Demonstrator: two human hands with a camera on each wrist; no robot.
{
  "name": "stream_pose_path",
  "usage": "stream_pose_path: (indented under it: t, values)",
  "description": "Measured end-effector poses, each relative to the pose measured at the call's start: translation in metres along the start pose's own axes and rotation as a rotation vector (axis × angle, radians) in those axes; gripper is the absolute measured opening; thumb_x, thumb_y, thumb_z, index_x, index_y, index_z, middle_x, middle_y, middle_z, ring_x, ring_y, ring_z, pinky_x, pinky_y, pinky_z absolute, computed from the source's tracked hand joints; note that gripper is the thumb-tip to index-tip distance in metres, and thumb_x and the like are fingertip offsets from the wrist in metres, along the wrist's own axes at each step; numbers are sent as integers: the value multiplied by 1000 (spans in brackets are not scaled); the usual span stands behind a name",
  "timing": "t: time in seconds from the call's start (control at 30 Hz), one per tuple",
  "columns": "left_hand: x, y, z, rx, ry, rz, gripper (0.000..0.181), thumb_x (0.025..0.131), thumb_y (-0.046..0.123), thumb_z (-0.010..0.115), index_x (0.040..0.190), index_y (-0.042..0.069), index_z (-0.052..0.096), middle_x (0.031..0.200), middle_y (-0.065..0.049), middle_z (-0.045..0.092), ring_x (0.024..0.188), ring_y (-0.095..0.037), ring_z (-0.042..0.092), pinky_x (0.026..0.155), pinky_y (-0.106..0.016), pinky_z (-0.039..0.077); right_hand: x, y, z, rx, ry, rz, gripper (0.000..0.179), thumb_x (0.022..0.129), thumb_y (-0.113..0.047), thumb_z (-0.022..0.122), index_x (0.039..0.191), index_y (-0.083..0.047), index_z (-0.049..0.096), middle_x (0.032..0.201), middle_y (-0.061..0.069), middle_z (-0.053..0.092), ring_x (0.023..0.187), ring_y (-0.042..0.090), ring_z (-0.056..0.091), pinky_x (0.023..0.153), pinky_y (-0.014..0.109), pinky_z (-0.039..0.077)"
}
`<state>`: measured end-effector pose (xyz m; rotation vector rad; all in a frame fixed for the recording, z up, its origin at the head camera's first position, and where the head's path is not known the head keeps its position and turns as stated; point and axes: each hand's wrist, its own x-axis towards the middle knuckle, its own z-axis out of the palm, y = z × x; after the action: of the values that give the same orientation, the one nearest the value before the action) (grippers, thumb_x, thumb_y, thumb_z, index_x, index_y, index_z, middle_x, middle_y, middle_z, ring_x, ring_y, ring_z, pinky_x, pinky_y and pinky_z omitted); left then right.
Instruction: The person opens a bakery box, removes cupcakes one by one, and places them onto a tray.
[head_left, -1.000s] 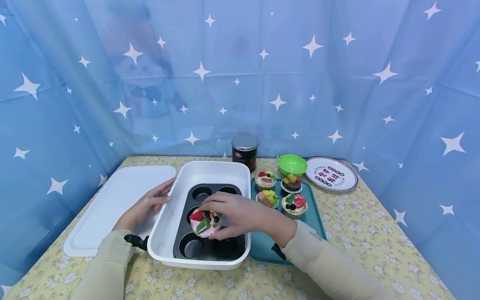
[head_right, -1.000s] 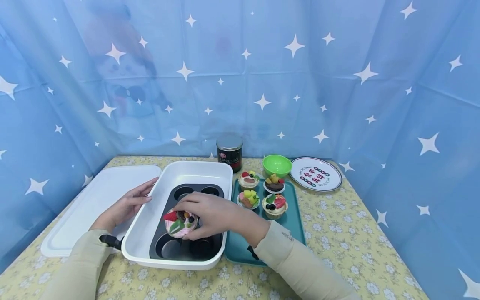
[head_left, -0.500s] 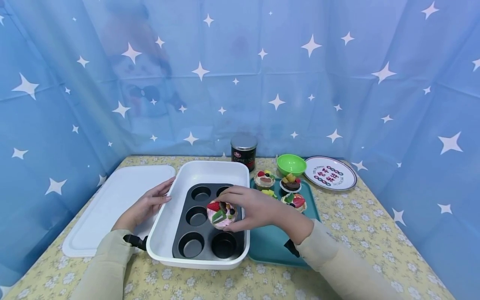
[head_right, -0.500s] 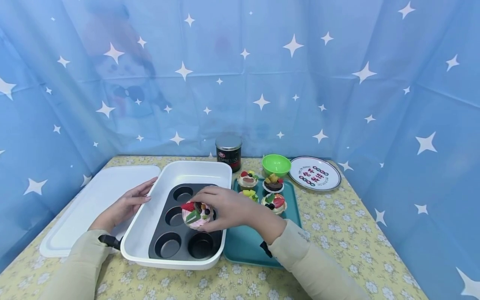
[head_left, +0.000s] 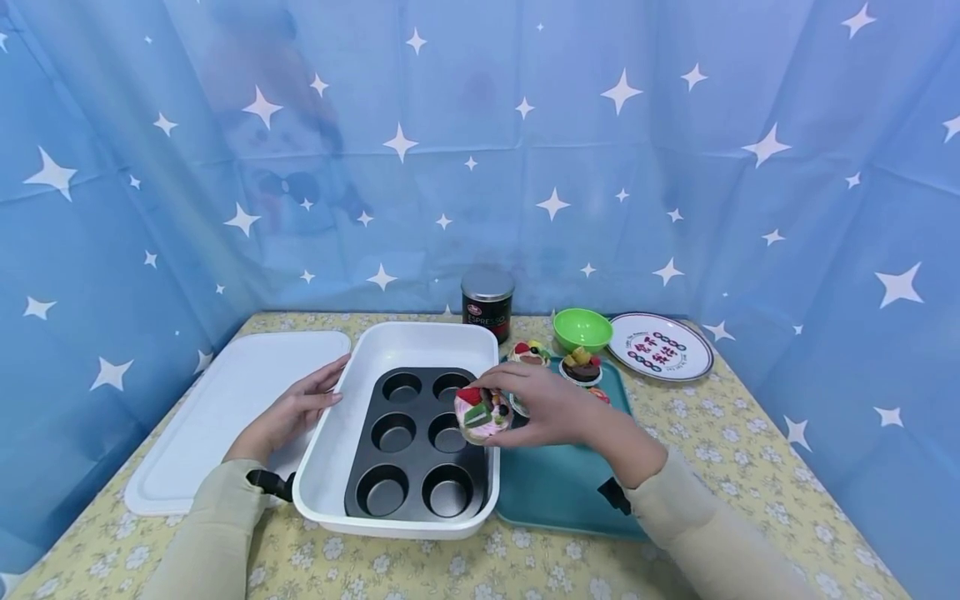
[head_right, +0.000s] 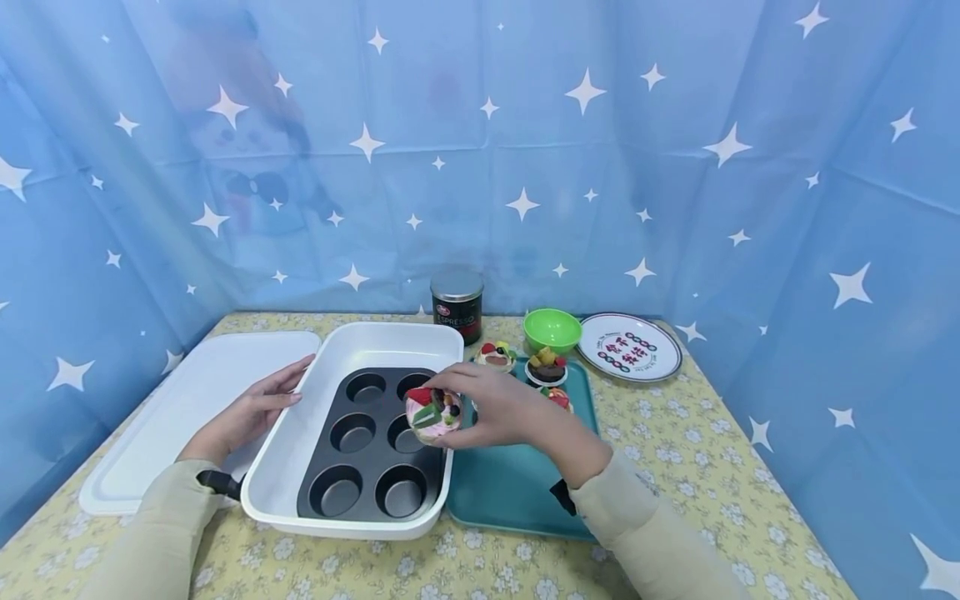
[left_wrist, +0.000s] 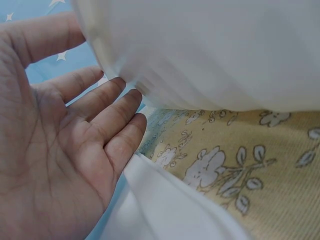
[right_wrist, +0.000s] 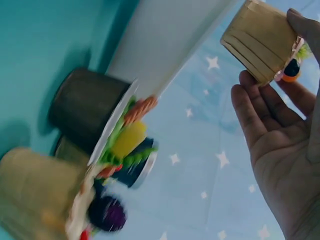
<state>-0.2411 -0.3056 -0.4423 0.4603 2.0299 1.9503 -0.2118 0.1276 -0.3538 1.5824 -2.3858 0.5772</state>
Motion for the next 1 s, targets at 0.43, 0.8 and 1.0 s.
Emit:
stream_pose_path:
  t: [0.43, 0.8, 1.0]
  values:
    - [1, -3, -1, 12, -6, 11, 73, 102, 9, 53, 163, 14, 13, 166, -16, 17, 132, -6, 50, 99, -27, 50, -41, 14, -14, 74, -5, 206, 64, 84, -47, 80, 137, -18, 61, 140, 2, 59, 131, 25, 54, 98, 46, 53]
    - [0, -1, -1, 2, -29, 27, 75, 102, 9, 53, 163, 13, 11, 166, -18, 15, 132, -5, 50, 99, -27, 50, -53, 24, -19, 147, -130, 303, 63, 82, -52, 80, 134, -20, 63, 135, 0, 61, 120, 19, 59, 94, 48, 54]
    - [0, -1, -1, 3, -38, 35, 75, 102, 9, 53, 163, 13, 11, 166, -19, 15, 133, -6, 50, 99, -27, 50, -53, 24, -16, 221, -248, 356, 71, 81, -56, 79, 138, -18, 61, 130, -5, 62, 107, 14, 59, 89, 48, 54]
